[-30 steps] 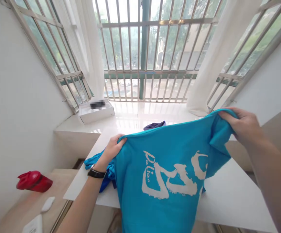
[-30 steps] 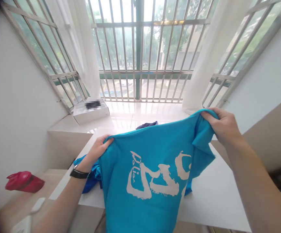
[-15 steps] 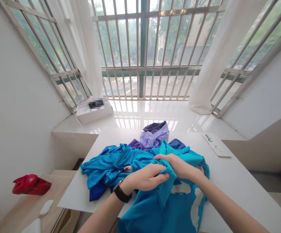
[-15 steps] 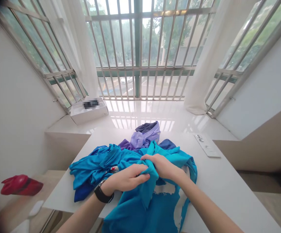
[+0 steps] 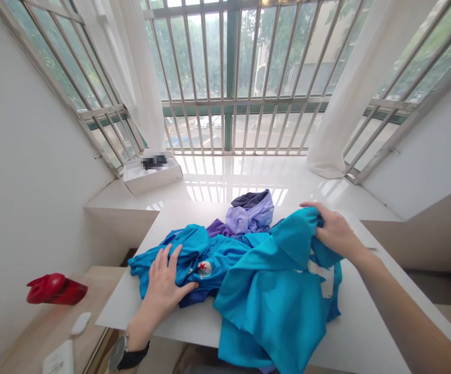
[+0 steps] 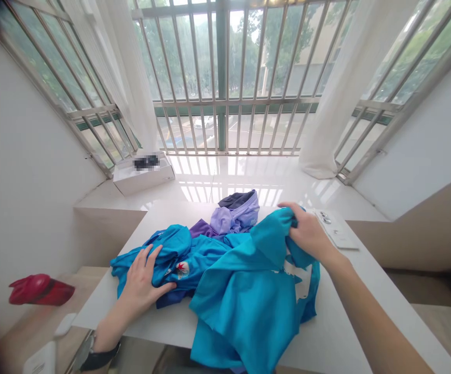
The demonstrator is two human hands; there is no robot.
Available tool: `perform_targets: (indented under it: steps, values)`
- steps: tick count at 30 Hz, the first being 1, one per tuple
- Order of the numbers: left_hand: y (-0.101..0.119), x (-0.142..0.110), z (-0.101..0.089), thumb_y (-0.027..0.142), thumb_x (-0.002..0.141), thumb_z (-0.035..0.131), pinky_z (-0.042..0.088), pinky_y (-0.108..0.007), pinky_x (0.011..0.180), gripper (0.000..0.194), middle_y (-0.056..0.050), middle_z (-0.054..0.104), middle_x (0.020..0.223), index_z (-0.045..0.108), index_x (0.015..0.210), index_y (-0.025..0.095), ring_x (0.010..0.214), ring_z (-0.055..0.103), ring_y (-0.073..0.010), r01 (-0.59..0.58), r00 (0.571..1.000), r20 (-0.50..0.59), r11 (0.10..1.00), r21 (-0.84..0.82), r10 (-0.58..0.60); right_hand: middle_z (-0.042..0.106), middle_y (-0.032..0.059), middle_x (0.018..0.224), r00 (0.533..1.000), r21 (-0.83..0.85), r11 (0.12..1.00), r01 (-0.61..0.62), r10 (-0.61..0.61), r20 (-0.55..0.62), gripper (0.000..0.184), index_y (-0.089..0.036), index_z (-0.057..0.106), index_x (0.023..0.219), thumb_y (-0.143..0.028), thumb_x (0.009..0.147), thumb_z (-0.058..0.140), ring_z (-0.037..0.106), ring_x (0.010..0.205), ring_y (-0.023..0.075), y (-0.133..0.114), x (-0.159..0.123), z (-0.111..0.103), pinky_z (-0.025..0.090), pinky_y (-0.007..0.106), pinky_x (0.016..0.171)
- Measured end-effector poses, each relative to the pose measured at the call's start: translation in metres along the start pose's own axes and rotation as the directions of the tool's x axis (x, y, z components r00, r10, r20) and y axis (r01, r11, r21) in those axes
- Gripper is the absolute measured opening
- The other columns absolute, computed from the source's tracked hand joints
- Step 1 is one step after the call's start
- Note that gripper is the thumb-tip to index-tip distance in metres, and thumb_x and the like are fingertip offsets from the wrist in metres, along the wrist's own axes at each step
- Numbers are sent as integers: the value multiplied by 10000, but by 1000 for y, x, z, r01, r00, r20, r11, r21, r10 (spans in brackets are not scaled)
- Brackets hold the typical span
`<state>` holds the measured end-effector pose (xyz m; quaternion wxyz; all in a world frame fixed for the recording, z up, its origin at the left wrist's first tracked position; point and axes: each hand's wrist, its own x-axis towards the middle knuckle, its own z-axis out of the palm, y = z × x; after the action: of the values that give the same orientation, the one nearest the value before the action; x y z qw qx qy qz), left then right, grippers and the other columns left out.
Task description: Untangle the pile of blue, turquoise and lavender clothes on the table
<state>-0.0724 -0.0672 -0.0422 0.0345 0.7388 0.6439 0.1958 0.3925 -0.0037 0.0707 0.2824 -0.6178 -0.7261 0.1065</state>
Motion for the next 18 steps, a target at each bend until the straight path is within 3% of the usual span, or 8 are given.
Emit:
perform_targets:
  steps: [2, 4, 6, 9, 11, 14, 16, 18]
  values:
    - [-4, 0, 2, 585, 764, 671, 420, -569, 1037, 882, -182, 427, 1494, 327, 1494, 230, 1366, 411, -412, 39, 999, 3, 998, -59, -39, 708, 113, 1169, 985, -87, 995, 40, -25, 168, 647, -226, 415, 1450, -338, 833, 571, 705, 959, 284, -1, 1, 25, 564, 382, 787]
    - [-8, 7, -5, 552, 851, 577, 477, -498, 990, 724, -174, 549, 1388, 378, 1457, 209, 1272, 534, -368, 65, 997, 42, 990, -129, -60, 626, 145, 1329, 971, -160, 981, 114, -75, 228, 709, -214, 343, 1506, -405, 859, 562, 651, 1118, 317, -6, 0, 46, 551, 436, 877]
    - [-12, 21, -19, 502, 904, 510, 515, -438, 916, 548, -152, 665, 1228, 486, 1364, 204, 1141, 634, -343, 96, 992, 104, 977, -188, -78, 583, 163, 1375, 978, -220, 960, 171, -139, 154, 615, -196, 410, 1467, -384, 893, 523, 580, 1222, 337, -16, 0, 59, 501, 494, 969]
    - [-13, 46, -52, 499, 914, 506, 522, -350, 812, 383, -72, 737, 1041, 610, 1176, 240, 984, 696, -300, 80, 986, 165, 949, -305, -30, 614, 158, 1299, 962, -194, 944, 267, -273, -2, 424, -192, 534, 1345, -317, 947, 459, 559, 1224, 316, -41, 0, 68, 462, 503, 1017]
    - [-8, 63, -75, 521, 908, 522, 510, -312, 788, 360, -34, 743, 975, 643, 1097, 240, 926, 697, -266, 61, 993, 113, 926, -374, -20, 641, 131, 1242, 926, -116, 923, 368, -375, -39, 324, -214, 600, 1243, -307, 973, 448, 575, 1182, 283, -63, -1, 73, 469, 466, 1007]
    - [7, 91, -101, 540, 911, 529, 492, -281, 798, 390, -19, 737, 961, 662, 1082, 217, 910, 676, -232, 29, 998, -31, 899, -438, -47, 667, 107, 1196, 863, 9, 863, 505, -505, 12, 268, -232, 637, 1160, -358, 974, 491, 590, 1142, 265, -100, -4, 89, 468, 442, 990]
    - [18, 114, -107, 544, 926, 506, 479, -273, 812, 405, -24, 734, 965, 674, 1072, 205, 923, 666, -225, -10, 989, -134, 887, -462, -58, 639, 129, 1266, 839, 79, 843, 531, -537, 86, 430, -220, 585, 1269, -476, 925, 568, 568, 1185, 300, -121, -6, 106, 452, 475, 1002]
    - [27, 138, -104, 538, 950, 465, 469, -276, 817, 419, -37, 734, 965, 686, 1043, 195, 929, 664, -227, -63, 982, -188, 889, -453, -26, 594, 173, 1334, 854, 112, 869, 483, -495, 162, 715, -187, 486, 1394, -601, 833, 641, 557, 1201, 349, -134, -6, 128, 454, 514, 982]
